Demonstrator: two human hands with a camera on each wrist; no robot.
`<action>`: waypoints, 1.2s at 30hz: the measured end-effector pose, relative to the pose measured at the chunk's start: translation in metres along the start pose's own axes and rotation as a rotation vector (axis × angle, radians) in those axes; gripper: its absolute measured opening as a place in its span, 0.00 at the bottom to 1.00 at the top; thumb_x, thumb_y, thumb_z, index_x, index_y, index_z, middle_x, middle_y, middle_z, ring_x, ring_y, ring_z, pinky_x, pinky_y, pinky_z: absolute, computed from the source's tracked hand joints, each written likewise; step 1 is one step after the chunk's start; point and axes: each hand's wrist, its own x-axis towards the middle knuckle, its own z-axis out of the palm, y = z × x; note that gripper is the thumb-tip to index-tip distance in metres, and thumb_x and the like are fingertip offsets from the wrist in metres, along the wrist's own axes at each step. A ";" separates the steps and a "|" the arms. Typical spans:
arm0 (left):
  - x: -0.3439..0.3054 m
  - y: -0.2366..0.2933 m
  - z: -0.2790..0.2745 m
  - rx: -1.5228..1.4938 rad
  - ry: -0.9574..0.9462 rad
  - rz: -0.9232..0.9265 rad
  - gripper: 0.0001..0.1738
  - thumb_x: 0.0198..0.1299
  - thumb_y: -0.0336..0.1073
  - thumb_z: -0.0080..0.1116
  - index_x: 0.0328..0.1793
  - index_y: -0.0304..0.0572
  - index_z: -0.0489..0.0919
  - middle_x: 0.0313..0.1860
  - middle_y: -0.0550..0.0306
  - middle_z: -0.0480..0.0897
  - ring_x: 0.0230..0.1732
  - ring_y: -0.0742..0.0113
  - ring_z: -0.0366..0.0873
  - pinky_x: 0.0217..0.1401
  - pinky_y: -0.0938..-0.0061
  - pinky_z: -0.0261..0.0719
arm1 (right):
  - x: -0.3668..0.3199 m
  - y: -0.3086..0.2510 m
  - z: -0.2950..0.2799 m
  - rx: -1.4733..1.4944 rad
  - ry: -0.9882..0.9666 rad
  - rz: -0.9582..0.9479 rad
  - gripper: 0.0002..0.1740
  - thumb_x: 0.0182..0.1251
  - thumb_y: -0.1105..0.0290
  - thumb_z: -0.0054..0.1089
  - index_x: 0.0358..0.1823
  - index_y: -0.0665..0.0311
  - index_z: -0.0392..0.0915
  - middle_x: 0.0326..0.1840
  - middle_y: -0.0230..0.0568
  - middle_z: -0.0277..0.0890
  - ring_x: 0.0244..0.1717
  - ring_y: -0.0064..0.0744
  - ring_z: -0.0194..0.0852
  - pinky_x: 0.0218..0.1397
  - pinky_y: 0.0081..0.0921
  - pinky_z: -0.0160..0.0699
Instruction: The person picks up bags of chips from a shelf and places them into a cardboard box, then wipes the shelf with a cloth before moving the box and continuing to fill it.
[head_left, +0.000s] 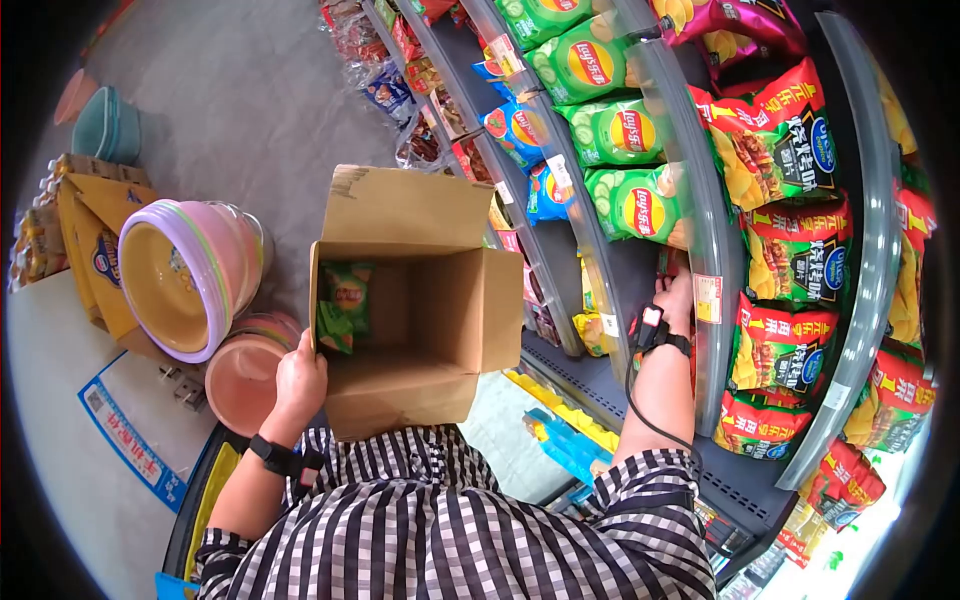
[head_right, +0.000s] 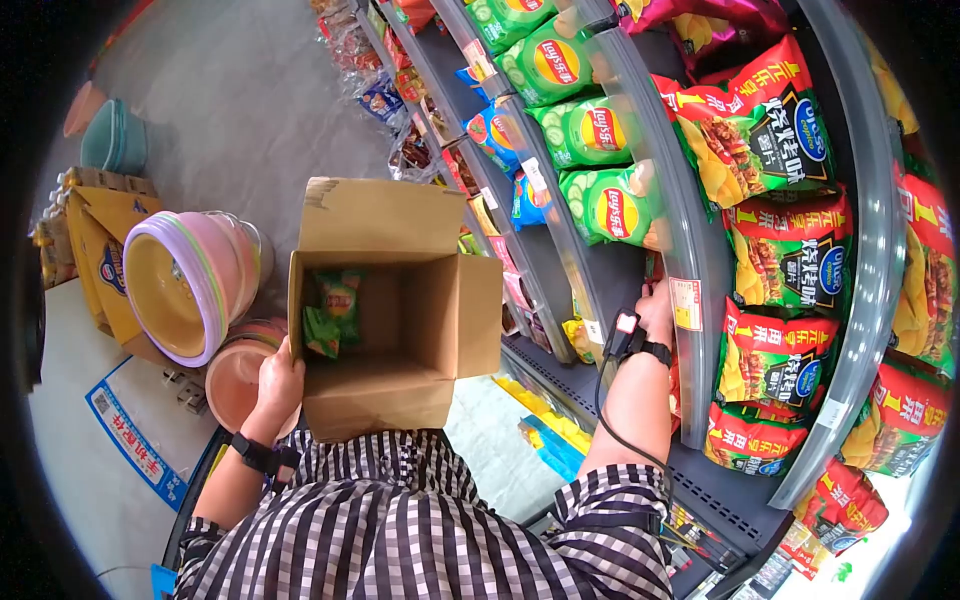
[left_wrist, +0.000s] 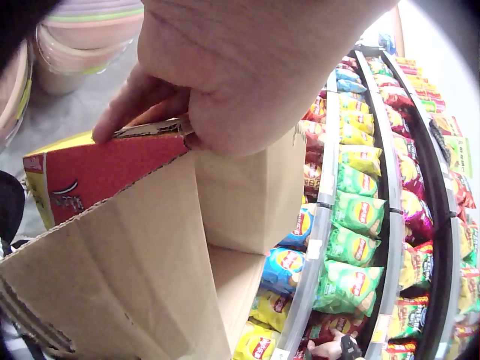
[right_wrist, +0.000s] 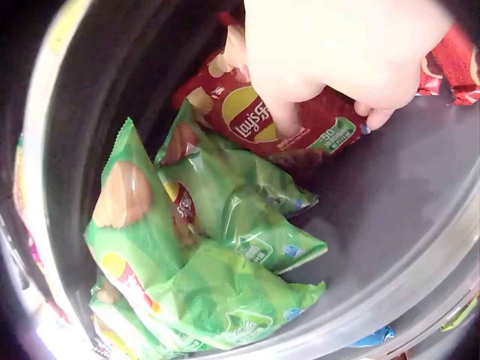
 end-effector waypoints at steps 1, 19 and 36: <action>0.002 0.000 0.000 0.009 0.007 0.009 0.24 0.52 0.30 0.50 0.57 0.32 0.68 0.25 0.34 0.78 0.30 0.38 0.77 0.36 0.49 0.75 | 0.009 0.005 0.000 0.058 0.021 -0.003 0.18 0.54 0.58 0.63 0.44 0.53 0.71 0.39 0.31 0.69 0.36 0.25 0.61 0.48 0.24 0.60; 0.011 0.029 -0.002 0.082 -0.009 0.057 0.25 0.53 0.32 0.50 0.58 0.30 0.68 0.26 0.34 0.78 0.31 0.39 0.77 0.38 0.52 0.75 | -0.103 -0.018 0.035 0.046 0.368 -0.270 0.23 0.56 0.71 0.64 0.50 0.76 0.68 0.50 0.48 0.72 0.49 0.35 0.71 0.53 0.30 0.69; 0.010 0.021 -0.016 0.078 0.021 0.069 0.23 0.53 0.32 0.48 0.55 0.28 0.68 0.26 0.33 0.78 0.30 0.39 0.77 0.36 0.51 0.75 | -0.170 -0.020 0.058 0.383 0.349 -0.382 0.21 0.59 0.74 0.59 0.53 0.71 0.67 0.52 0.41 0.73 0.48 0.29 0.72 0.51 0.26 0.70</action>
